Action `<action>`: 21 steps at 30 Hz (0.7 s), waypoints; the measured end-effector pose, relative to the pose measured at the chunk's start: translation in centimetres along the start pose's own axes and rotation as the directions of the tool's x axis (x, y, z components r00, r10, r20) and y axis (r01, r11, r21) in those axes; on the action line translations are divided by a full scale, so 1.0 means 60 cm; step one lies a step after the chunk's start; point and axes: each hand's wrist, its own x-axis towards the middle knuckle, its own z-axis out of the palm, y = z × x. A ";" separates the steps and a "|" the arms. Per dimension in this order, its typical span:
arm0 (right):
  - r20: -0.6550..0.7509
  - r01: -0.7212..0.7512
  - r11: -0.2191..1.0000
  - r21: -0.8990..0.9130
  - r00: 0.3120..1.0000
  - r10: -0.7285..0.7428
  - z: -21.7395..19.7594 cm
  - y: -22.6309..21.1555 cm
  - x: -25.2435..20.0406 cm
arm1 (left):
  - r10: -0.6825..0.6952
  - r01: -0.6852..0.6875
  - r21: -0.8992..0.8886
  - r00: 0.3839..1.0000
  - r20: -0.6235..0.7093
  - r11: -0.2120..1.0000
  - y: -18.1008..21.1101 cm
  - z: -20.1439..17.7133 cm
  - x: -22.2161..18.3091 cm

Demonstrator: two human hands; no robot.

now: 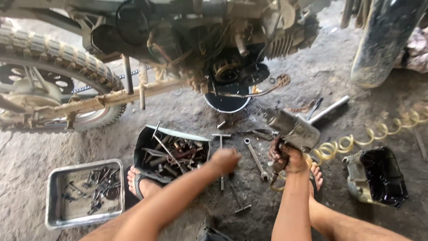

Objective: The person works under a motorcycle on a stand, using a pneumatic impact wrench to loosen bolts on the engine's clutch cover. They remove the clutch assembly by hand, hold and turn the clutch parts to separate them, place components in a tray, and finally wipe their hands with a rag.

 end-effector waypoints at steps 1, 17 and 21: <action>0.035 -0.033 0.999 0.038 0.999 0.032 0.000 0.001 0.002 | -0.004 0.004 0.000 0.994 -0.108 1.000 0.001 0.074 0.031; -0.178 -0.267 0.963 -0.034 0.950 0.257 0.028 0.045 0.036 | -0.673 -0.514 -0.782 0.719 -0.170 -0.351 -0.039 -0.105 0.095; -0.123 -0.180 0.983 -0.031 0.977 0.175 0.036 0.052 0.059 | -0.625 -0.635 -0.595 0.734 -0.266 -0.493 -0.073 -0.141 0.105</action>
